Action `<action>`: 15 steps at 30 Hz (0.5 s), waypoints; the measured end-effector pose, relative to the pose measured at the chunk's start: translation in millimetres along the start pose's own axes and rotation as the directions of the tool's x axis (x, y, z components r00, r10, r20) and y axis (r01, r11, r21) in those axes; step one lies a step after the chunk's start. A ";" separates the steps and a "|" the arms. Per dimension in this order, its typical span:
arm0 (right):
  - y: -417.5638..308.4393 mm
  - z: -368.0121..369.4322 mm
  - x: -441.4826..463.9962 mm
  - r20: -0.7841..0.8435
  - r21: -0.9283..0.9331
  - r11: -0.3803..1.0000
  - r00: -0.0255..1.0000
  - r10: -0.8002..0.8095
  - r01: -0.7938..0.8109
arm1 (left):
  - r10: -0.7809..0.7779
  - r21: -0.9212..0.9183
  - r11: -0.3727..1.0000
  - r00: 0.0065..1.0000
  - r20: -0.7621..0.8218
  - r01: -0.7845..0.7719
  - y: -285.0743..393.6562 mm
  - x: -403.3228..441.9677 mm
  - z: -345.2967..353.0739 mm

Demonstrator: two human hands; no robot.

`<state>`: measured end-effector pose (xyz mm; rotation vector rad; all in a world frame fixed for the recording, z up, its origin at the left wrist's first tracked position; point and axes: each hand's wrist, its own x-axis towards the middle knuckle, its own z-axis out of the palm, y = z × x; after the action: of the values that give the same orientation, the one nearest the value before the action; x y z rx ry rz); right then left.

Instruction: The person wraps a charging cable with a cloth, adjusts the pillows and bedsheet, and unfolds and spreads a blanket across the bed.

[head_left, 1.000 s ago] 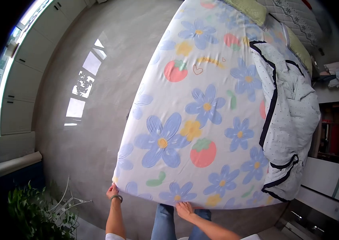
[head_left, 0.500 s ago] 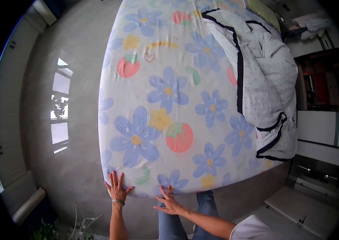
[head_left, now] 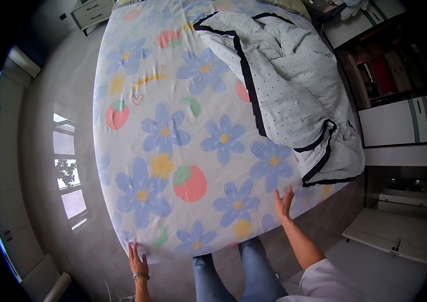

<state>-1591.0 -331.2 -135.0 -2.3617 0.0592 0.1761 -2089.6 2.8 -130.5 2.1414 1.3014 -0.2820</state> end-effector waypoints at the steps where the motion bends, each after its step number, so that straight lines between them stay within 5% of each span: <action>1: 16.6 -14.9 47.6 -0.210 -0.312 0.944 0.962 -0.176 0.105 | 0.010 0.001 1.000 1.000 -0.013 -0.010 5.4 -11.2 3.2; 2: 8.1 -30.7 86.4 -0.220 -0.301 0.947 0.959 -0.179 0.107 | -0.050 0.008 0.999 0.995 -0.084 0.051 14.0 -24.1 6.6; 4: -18.1 -56.8 158.6 -0.525 -0.298 0.871 0.829 0.193 -0.391 | -0.119 0.003 0.993 0.978 -0.170 0.121 35.4 -51.0 24.9; 6: -21.0 -73.8 205.5 -0.429 -0.261 0.844 0.839 0.334 -0.469 | -0.227 -0.234 0.949 0.973 -0.037 0.213 61.8 -73.2 48.1; 7: -12.9 -76.8 218.3 -0.266 -0.168 0.929 0.922 0.280 -0.330 | -0.192 -0.250 0.951 0.981 -0.024 0.180 85.1 -80.0 62.4; 8: 70.4 -55.5 267.0 -0.120 0.258 0.947 0.966 0.230 -0.193 | -0.152 -0.260 0.955 0.988 -0.007 0.145 114.7 -86.2 75.4; 10: -40.1 -74.1 209.2 -0.081 0.112 0.959 0.960 0.269 -0.260 | -0.218 -0.538 0.797 0.962 0.164 0.273 200.5 -83.7 94.5; 12: -31.2 -92.7 164.6 0.144 -0.230 0.973 0.989 0.024 0.010 | -0.132 -0.639 0.710 0.947 0.294 0.297 270.9 -72.9 129.2; 15: -53.5 -154.4 58.3 0.145 -0.088 0.799 0.801 -0.581 0.595 | 0.054 -0.853 0.276 0.879 0.474 0.443 393.9 -39.2 154.7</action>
<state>-1511.3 -400.4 2.7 -2.3709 -0.7630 0.0018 -1750.4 -248.7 -81.3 0.7701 1.0273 -0.0046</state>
